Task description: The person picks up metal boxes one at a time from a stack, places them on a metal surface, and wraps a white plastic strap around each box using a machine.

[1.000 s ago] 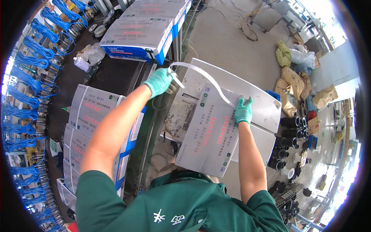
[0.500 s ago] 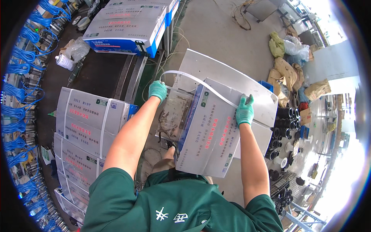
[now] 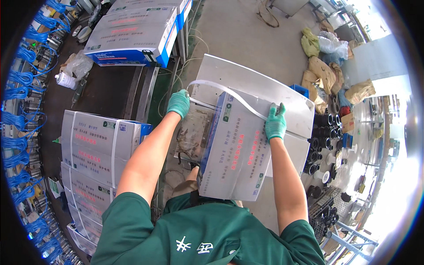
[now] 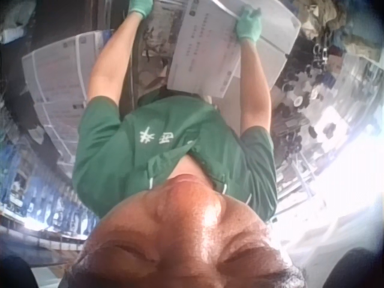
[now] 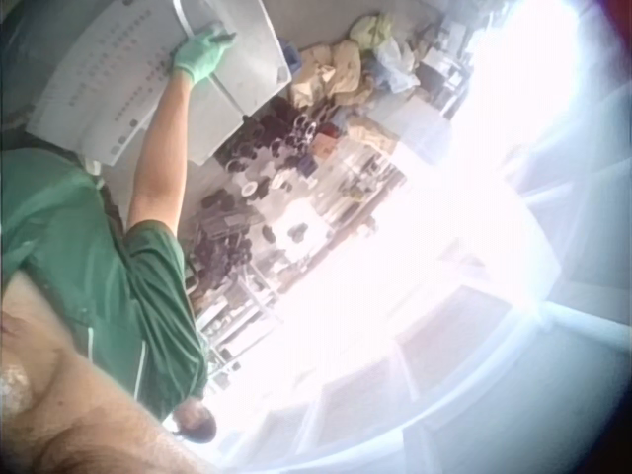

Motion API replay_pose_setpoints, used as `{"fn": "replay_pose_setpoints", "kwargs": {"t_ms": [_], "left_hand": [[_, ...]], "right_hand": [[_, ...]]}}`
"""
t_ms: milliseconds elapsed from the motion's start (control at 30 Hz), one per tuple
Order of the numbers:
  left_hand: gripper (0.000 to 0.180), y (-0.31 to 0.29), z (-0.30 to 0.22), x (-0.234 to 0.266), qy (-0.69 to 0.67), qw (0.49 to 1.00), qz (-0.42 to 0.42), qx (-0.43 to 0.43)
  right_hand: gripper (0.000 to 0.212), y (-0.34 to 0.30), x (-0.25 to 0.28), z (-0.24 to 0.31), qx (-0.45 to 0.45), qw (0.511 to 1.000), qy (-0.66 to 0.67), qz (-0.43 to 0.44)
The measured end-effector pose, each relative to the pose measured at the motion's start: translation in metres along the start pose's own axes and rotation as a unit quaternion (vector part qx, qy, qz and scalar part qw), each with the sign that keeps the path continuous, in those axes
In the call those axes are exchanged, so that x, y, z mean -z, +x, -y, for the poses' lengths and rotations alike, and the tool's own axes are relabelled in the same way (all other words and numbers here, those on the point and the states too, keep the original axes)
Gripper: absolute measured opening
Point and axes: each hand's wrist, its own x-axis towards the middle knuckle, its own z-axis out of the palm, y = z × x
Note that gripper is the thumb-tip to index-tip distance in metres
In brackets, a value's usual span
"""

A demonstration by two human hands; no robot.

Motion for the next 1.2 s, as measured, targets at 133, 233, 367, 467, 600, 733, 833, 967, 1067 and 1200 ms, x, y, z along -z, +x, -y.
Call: {"fn": "replay_pose_setpoints", "kwargs": {"t_ms": [133, 233, 367, 467, 600, 733, 833, 967, 1067, 1200], "left_hand": [[0.026, -0.016, -0.018, -0.015, -0.027, 0.999, 0.032, -0.003], [0.026, -0.018, -0.024, -0.022, -0.066, 0.996, 0.048, 0.035], [0.027, -0.013, -0.001, -0.025, 0.016, 0.995, 0.035, -0.096], [0.029, 0.0, 0.031, -0.033, 0.153, 0.962, 0.111, -0.2], [0.031, 0.035, 0.05, -0.059, -0.278, 0.932, 0.202, 0.111], [0.027, 0.061, 0.058, -0.06, -0.231, 0.947, 0.213, 0.065], [0.032, 0.064, 0.054, -0.06, -0.195, 0.946, 0.256, -0.027], [0.05, 0.049, 0.037, -0.073, -0.462, 0.778, 0.39, 0.169], [0.06, 0.024, 0.024, -0.07, -0.456, 0.76, 0.435, 0.162], [0.059, -0.031, 0.005, -0.046, -0.444, 0.764, 0.45, 0.129]], "right_hand": [[0.074, -0.001, 0.002, 0.002, -0.006, 1.0, 0.005, 0.011], [0.073, 0.002, 0.001, 0.0, -0.011, 1.0, -0.019, 0.014], [0.066, -0.002, 0.004, -0.001, 0.016, 1.0, -0.018, -0.016], [0.044, -0.01, 0.017, -0.001, 0.196, 0.944, -0.262, 0.043], [0.073, -0.014, 0.035, 0.002, -0.035, 0.996, 0.076, 0.03], [0.081, -0.011, 0.038, 0.001, -0.034, 0.995, 0.088, 0.04], [0.081, -0.008, 0.034, -0.004, -0.037, 0.993, 0.098, 0.054], [0.081, -0.011, 0.032, -0.006, -0.023, 0.991, 0.117, 0.055], [0.081, -0.011, 0.036, -0.006, -0.021, 0.991, 0.122, 0.058], [0.08, -0.008, 0.036, -0.002, -0.023, 0.989, 0.129, 0.067]]}}
